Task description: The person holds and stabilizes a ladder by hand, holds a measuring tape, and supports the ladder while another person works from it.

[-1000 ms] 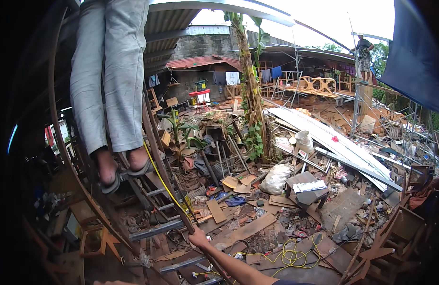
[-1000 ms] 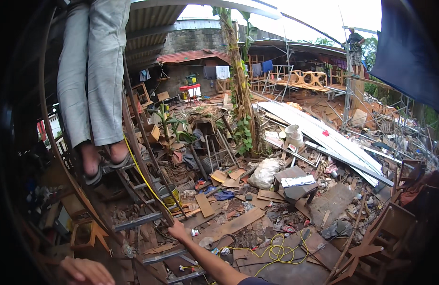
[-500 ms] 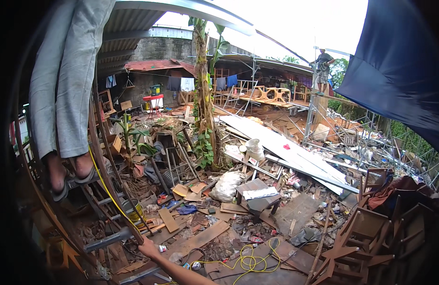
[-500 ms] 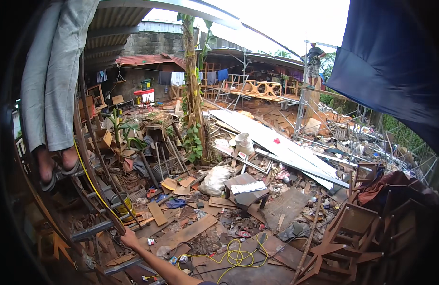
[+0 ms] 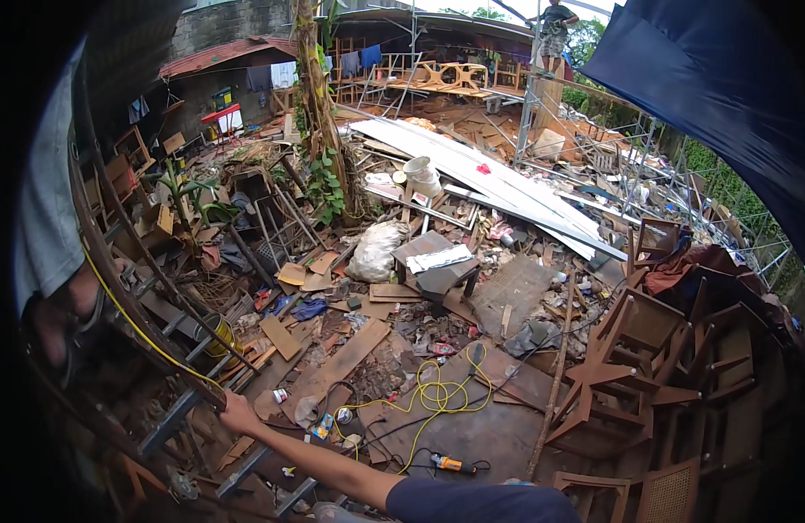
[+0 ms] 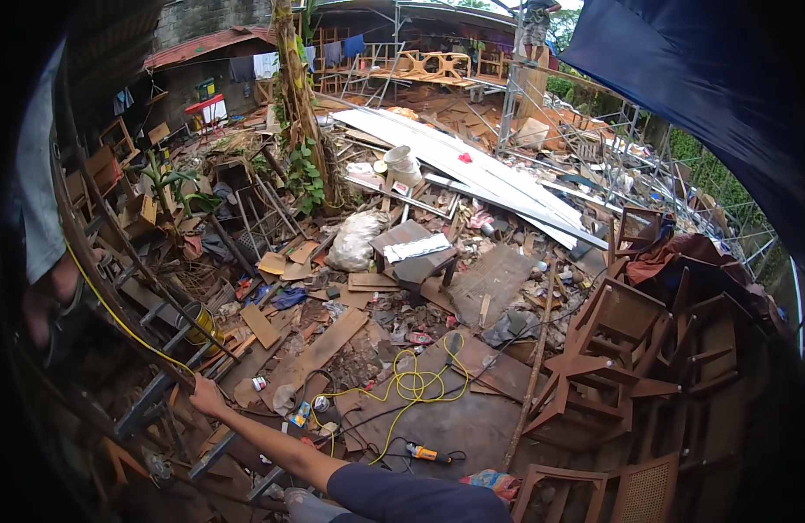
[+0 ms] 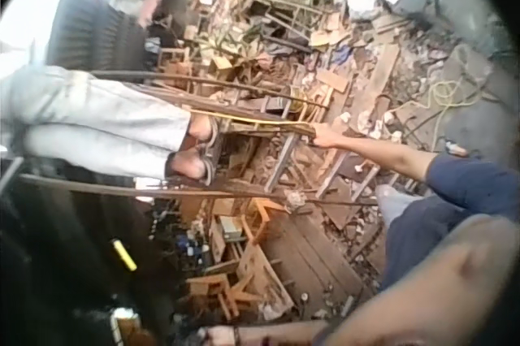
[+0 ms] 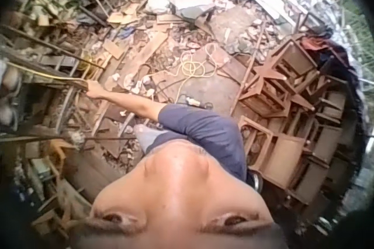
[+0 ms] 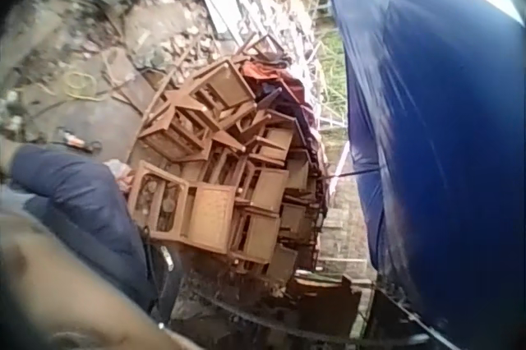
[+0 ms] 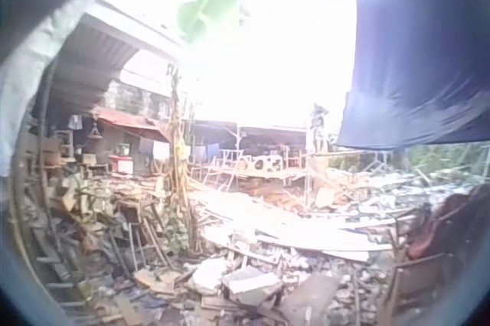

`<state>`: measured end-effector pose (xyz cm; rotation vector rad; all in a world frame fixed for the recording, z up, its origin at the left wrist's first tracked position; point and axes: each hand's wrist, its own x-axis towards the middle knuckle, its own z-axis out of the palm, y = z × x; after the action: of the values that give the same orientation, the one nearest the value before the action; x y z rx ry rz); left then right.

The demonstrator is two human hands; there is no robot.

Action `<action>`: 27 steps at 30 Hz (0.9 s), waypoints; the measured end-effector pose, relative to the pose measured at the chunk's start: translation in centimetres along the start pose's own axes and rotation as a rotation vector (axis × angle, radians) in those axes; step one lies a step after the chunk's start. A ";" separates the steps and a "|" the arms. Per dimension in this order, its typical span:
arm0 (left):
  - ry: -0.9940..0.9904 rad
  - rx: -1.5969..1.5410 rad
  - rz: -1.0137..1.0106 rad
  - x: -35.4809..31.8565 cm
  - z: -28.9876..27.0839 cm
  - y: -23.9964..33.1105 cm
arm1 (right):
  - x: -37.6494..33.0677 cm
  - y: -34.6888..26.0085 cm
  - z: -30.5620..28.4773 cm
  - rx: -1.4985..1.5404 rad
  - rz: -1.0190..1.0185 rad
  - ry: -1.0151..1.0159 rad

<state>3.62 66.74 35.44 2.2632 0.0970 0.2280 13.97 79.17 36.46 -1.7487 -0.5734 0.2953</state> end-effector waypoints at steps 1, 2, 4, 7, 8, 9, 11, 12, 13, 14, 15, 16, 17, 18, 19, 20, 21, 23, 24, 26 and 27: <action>-0.087 -0.138 -0.039 -2.2 1.2 0.3 | -1.5 -0.3 -0.2 -0.108 -0.029 0.099; -0.146 -0.232 -0.087 -4.1 1.8 0.3 | -3.5 -0.8 0.0 -0.219 -0.058 0.190; -0.186 -0.349 -0.176 -7.5 1.7 -0.6 | -8.4 -0.2 0.2 -0.111 -0.284 0.187; -0.241 -0.425 -0.271 -10.0 1.9 -1.6 | -18.1 2.6 -4.0 0.402 -0.071 -0.134; -0.264 -0.427 -0.285 -10.2 2.1 -1.6 | -21.1 4.3 -5.7 0.569 -0.005 -0.175; -0.290 -0.433 -0.295 -10.3 2.1 -1.8 | -24.3 4.0 -9.3 0.563 0.047 -0.205; -0.331 -0.440 -0.319 -10.4 2.4 -2.0 | -29.3 5.0 -14.3 0.386 -0.029 -0.125; -0.345 -0.466 -0.347 -10.7 2.6 -2.7 | -31.4 4.3 -16.8 0.251 -0.011 -0.070; -0.335 -0.503 -0.374 -10.8 2.7 -3.3 | -32.9 3.7 -19.2 0.162 -0.135 -0.024; -0.329 -0.539 -0.396 -11.3 2.7 -3.9 | -34.1 2.8 -20.8 0.074 -0.246 0.048; -0.327 -0.586 -0.426 -11.7 2.9 -4.2 | -34.8 1.9 -21.8 0.012 -0.285 0.002; -0.380 -0.605 -0.459 -10.7 4.1 -4.5 | -36.2 2.0 -23.9 -0.045 -0.276 0.012; -0.378 -0.628 -0.489 -11.2 4.0 -4.9 | -37.0 1.2 -24.2 0.102 -0.218 -0.087; -0.359 -0.647 -0.514 -11.9 3.4 -5.3 | -37.4 1.4 -24.2 -0.160 -0.389 -0.046; -0.352 -0.635 -0.520 -12.5 3.1 -6.0 | -37.8 1.2 -24.1 -0.074 -0.402 -0.085; -0.343 -0.644 -0.539 -12.9 3.1 -6.1 | -38.3 1.3 -24.0 0.005 -0.427 -0.135; -0.355 -0.623 -0.530 -13.1 3.2 -6.4 | -39.0 1.3 -23.9 0.014 -0.407 -0.099; -0.416 -0.517 -0.428 -13.4 3.6 -6.7 | -40.5 1.4 -24.0 0.348 -0.010 -0.178; -0.461 -0.400 -0.281 -13.6 3.9 -6.9 | -41.6 3.9 -23.2 0.355 -0.007 -0.151; -0.508 -0.113 0.162 -13.5 5.3 -7.1 | -44.5 10.7 -20.6 0.546 0.096 0.399; -0.517 -0.056 0.269 -13.7 5.6 -7.3 | -45.6 10.0 -21.6 0.641 0.324 0.508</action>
<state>-8.66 65.22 24.51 2.2036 -0.4803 -0.2151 -11.90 35.55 27.67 -1.2092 0.1724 0.2136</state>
